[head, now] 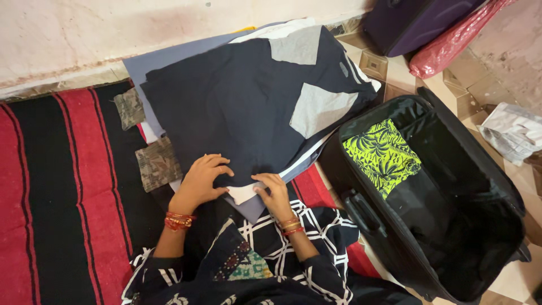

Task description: The person folds a black and grey t-shirt and places it into a black suitcase, then picks up a green patterned shirt, unfolds it, and smooths it out.

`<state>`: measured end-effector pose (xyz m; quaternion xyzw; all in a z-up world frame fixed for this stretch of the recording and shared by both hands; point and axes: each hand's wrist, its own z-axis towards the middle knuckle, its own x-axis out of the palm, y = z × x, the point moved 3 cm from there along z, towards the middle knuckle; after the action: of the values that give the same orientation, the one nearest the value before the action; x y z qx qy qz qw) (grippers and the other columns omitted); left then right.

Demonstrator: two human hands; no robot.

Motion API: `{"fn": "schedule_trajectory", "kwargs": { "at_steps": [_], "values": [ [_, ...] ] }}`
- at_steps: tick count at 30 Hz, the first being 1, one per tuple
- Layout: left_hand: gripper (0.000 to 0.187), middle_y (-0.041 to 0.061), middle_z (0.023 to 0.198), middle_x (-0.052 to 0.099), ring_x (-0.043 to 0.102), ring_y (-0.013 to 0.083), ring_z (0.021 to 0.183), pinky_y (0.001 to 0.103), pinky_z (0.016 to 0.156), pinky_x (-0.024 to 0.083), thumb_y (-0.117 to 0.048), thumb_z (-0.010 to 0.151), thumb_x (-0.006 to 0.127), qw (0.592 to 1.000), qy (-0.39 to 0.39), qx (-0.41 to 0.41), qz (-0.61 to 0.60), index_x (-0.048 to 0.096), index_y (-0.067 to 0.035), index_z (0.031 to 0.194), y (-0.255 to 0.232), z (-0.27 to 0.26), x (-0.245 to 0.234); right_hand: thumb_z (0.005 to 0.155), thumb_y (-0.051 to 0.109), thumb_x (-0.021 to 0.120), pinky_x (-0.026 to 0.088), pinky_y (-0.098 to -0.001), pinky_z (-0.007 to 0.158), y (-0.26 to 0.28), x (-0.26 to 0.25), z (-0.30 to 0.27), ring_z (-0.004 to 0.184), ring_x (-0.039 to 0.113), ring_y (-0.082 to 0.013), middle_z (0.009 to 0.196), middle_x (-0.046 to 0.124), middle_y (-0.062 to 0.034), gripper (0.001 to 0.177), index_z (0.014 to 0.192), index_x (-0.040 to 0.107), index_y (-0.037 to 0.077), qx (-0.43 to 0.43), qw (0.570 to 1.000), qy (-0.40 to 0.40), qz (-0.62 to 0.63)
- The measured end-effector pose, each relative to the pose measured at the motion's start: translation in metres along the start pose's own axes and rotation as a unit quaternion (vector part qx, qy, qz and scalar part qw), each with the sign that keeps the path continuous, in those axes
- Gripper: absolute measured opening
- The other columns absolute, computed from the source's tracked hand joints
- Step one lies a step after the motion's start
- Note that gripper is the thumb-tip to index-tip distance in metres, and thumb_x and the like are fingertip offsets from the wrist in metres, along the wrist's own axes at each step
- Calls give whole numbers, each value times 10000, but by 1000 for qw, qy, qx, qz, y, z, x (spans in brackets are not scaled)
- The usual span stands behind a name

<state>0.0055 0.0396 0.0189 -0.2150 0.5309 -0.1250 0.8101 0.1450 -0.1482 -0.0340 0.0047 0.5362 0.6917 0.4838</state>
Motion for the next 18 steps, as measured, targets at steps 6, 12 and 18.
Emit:
{"fn": "schedule_trajectory", "kwargs": {
  "at_steps": [6, 12, 18],
  "values": [
    [89, 19, 878, 690, 667, 254, 953, 409, 847, 524, -113, 761, 767, 995, -11, -96, 40, 778, -139, 845, -4, 2, -16, 788, 67, 765, 458, -408, 865, 16, 0, 11, 985, 649, -285, 1021, 730, -61, 184, 969, 733, 75, -42, 994, -23, -100],
    [139, 54, 850, 714, 706, 273, 834, 415, 722, 545, -231, 731, 813, 985, 60, -162, -10, 778, -142, 832, -18, -8, -32, 806, 54, 736, 462, -399, 843, 6, -3, 9, 913, 660, -266, 925, 710, -36, 90, 871, 677, 75, -66, 991, -59, -99],
    [213, 54, 826, 753, 730, 253, 814, 379, 723, 537, -357, 829, 803, 951, 193, -240, -23, 757, -163, 903, -13, -10, -22, 830, 23, 732, 499, -398, 874, 6, -3, -12, 938, 663, -315, 946, 693, -97, 135, 956, 685, 42, 6, 1000, -4, -26]
  ]
}}
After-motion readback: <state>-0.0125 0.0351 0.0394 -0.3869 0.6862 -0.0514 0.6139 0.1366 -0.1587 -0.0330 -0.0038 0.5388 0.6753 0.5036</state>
